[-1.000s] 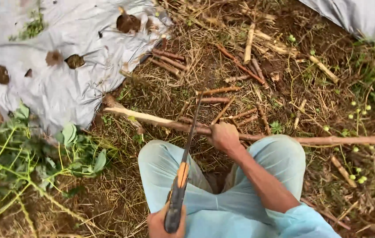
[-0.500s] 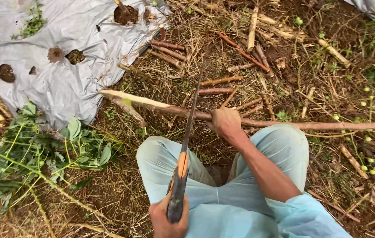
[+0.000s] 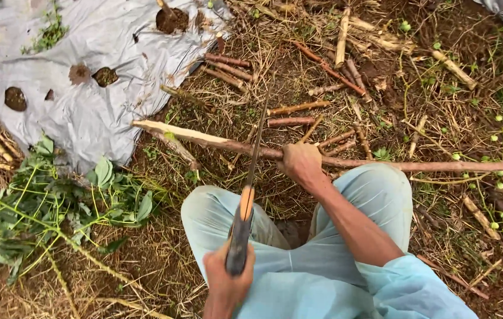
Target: Sawing a long wooden branch into smaller segments using a hand saw
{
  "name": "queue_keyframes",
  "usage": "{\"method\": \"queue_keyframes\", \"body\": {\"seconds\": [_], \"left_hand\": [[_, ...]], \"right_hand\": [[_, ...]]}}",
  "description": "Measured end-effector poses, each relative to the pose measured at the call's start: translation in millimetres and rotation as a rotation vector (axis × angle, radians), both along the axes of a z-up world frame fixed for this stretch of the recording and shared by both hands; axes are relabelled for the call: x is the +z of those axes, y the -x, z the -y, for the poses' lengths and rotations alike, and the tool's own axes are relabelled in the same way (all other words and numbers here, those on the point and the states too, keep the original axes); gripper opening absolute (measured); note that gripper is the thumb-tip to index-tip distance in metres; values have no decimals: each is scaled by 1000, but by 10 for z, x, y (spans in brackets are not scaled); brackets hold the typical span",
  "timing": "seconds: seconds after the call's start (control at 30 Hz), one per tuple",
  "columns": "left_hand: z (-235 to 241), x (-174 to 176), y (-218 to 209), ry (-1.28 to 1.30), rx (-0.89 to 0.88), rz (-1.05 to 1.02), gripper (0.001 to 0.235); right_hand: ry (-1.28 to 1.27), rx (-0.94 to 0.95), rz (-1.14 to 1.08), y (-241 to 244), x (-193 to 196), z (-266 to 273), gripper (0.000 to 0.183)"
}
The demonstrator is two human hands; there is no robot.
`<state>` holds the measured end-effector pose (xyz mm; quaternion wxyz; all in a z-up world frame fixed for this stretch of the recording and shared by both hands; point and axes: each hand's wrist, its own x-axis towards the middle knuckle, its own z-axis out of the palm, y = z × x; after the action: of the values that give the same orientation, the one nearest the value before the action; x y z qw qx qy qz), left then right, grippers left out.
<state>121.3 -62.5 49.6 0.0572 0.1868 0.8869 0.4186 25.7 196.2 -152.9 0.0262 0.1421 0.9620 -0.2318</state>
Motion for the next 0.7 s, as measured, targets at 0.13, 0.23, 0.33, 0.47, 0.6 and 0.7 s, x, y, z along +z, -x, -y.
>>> {"method": "queue_keyframes", "body": {"seconds": [0.13, 0.23, 0.33, 0.47, 0.6, 0.7], "left_hand": [[-117, 83, 62, 37, -28, 4, 10], [347, -198, -210, 145, 32, 4, 30], [583, -326, -303, 174, 94, 105, 35], [63, 48, -74, 170, -5, 12, 7], [101, 144, -40, 125, -42, 77, 6], [452, 111, -354, 141, 78, 114, 16]], "right_hand": [[-35, -29, 67, 40, 13, -66, 32], [-65, -6, 4, 79, -19, -123, 47], [-74, 20, 259, 139, 70, -82, 53], [-23, -2, 166, 54, 106, -13, 39], [-55, -28, 161, 54, 247, -71, 25], [-40, -39, 78, 100, 167, -125, 20]]}}
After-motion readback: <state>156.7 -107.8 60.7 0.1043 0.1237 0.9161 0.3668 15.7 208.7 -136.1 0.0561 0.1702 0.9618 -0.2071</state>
